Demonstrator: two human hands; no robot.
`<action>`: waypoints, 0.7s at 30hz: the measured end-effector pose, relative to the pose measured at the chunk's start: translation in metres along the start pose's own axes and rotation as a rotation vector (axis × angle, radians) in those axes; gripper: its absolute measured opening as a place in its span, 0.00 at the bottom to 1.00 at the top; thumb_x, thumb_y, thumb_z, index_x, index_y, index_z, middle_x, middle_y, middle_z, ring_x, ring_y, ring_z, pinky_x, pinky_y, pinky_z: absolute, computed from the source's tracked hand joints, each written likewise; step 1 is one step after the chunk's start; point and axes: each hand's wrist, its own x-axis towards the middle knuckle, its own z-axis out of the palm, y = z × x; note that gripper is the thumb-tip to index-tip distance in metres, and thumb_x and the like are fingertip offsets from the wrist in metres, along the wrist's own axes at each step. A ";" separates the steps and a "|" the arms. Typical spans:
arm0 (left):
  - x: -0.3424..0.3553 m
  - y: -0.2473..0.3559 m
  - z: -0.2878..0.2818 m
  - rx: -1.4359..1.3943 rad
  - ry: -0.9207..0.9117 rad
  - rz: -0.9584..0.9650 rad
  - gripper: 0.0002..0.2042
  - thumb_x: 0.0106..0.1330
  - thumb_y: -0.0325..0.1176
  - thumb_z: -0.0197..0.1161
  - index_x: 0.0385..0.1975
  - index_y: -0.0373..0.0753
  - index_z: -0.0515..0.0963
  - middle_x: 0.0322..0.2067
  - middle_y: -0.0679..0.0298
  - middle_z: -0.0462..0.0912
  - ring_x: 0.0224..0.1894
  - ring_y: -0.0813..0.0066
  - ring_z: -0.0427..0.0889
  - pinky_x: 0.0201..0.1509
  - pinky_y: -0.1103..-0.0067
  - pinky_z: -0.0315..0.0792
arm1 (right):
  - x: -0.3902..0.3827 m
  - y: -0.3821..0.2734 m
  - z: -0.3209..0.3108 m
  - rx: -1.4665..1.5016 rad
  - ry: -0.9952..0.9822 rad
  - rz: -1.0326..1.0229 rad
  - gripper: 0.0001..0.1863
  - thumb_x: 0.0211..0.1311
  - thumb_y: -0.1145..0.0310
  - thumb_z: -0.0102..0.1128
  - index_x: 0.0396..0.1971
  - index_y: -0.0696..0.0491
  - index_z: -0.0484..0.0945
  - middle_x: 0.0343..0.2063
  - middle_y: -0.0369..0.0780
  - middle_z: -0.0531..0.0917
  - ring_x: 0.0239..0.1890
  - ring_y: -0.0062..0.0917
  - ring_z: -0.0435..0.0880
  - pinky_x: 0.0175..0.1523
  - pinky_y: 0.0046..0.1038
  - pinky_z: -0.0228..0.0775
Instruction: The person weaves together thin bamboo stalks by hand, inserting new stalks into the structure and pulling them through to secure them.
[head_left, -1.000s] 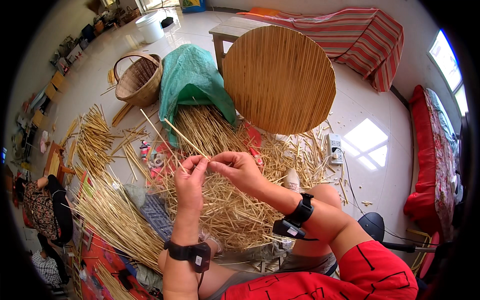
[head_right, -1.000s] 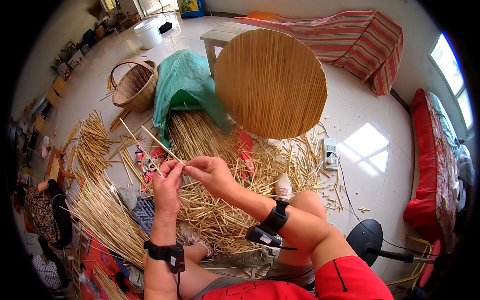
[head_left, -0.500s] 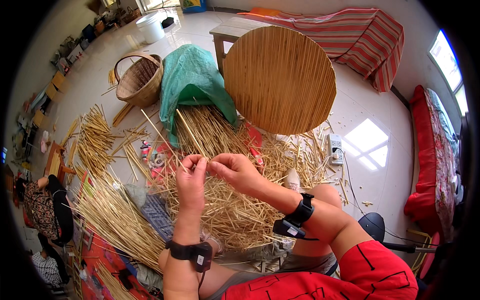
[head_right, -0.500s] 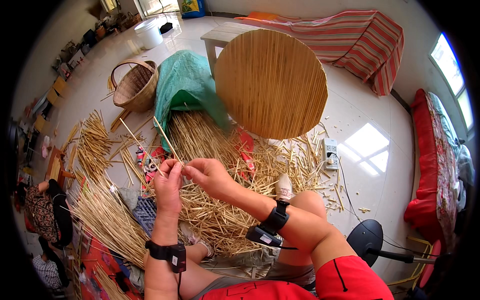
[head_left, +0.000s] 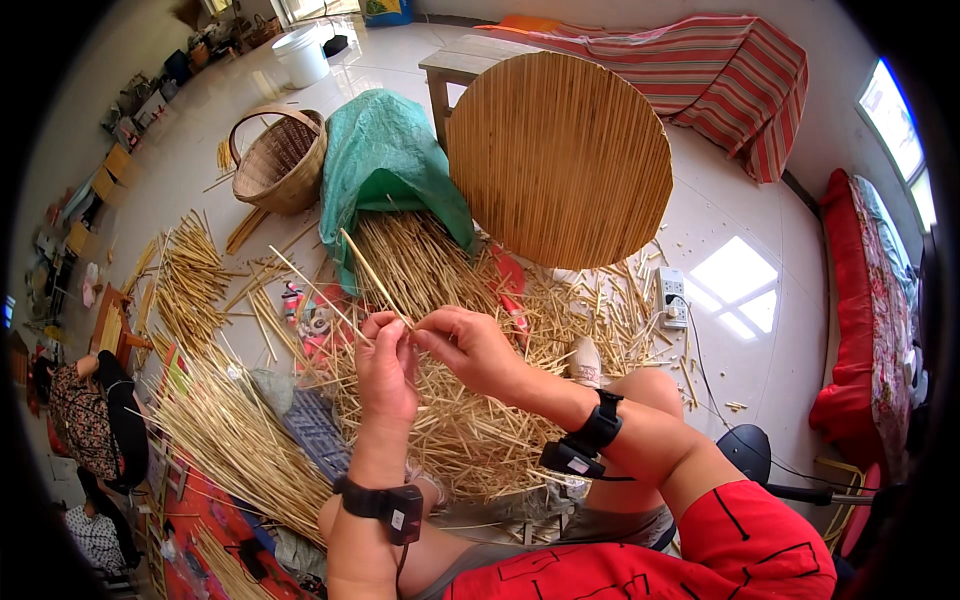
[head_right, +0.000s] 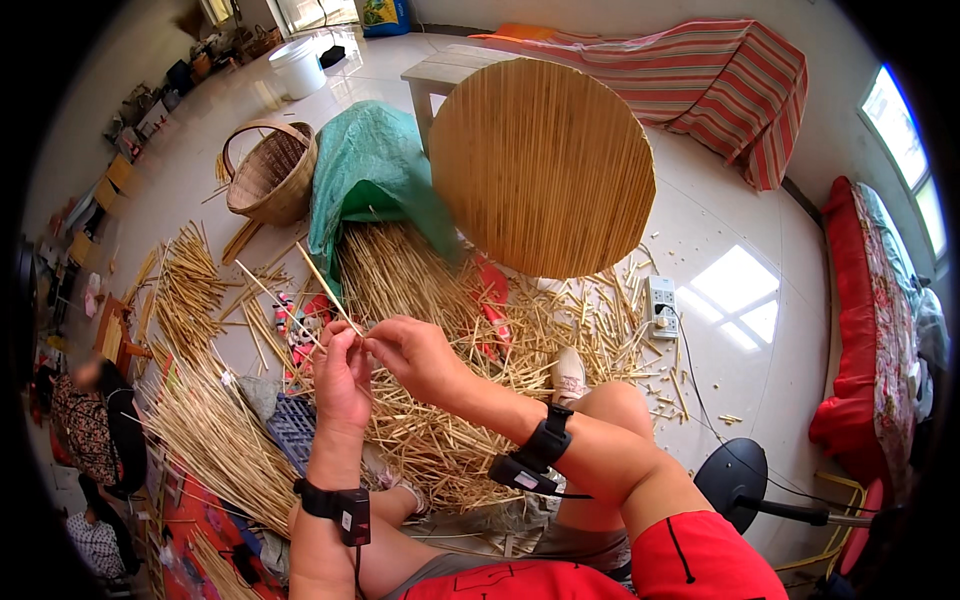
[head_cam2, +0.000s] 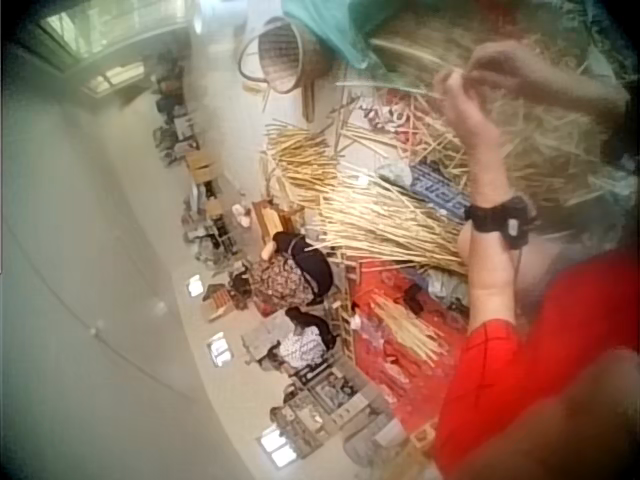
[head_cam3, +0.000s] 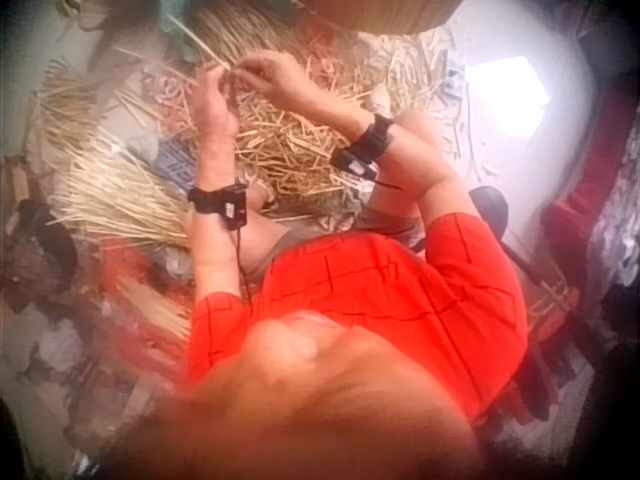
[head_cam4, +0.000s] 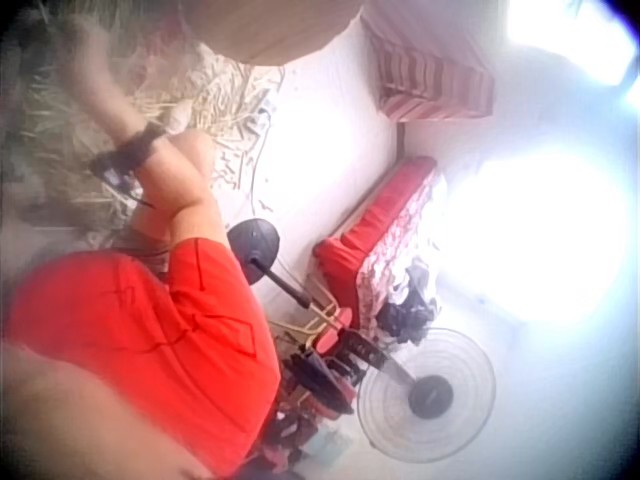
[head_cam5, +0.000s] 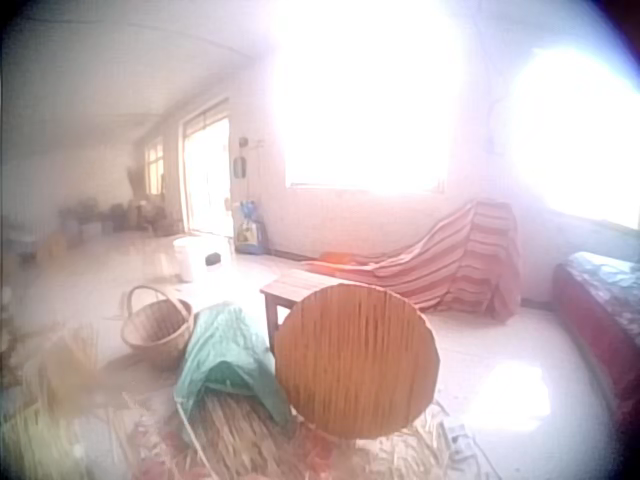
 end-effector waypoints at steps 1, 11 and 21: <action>0.001 -0.002 0.001 0.027 -0.002 0.042 0.04 0.63 0.28 0.56 0.36 0.41 0.71 0.24 0.73 0.72 0.20 0.89 0.66 0.21 0.91 0.59 | 0.000 0.002 0.000 -0.027 -0.012 -0.013 0.06 0.59 0.73 0.59 0.33 0.60 0.78 0.27 0.45 0.79 0.30 0.34 0.79 0.36 0.28 0.71; 0.014 0.024 -0.013 0.115 0.217 0.237 0.02 0.66 0.30 0.54 0.32 0.41 0.70 0.23 0.73 0.69 0.13 0.90 0.56 0.15 0.88 0.47 | 0.000 -0.001 -0.004 -0.012 -0.054 0.019 0.07 0.60 0.71 0.58 0.33 0.60 0.78 0.28 0.45 0.79 0.30 0.32 0.78 0.35 0.30 0.70; 0.023 0.046 -0.037 0.089 0.422 0.230 0.05 0.60 0.30 0.56 0.23 0.42 0.69 0.19 0.72 0.68 0.12 0.89 0.56 0.13 0.87 0.46 | 0.006 0.004 -0.020 -0.013 0.000 0.168 0.08 0.62 0.69 0.56 0.33 0.60 0.78 0.22 0.41 0.78 0.25 0.21 0.73 0.32 0.25 0.67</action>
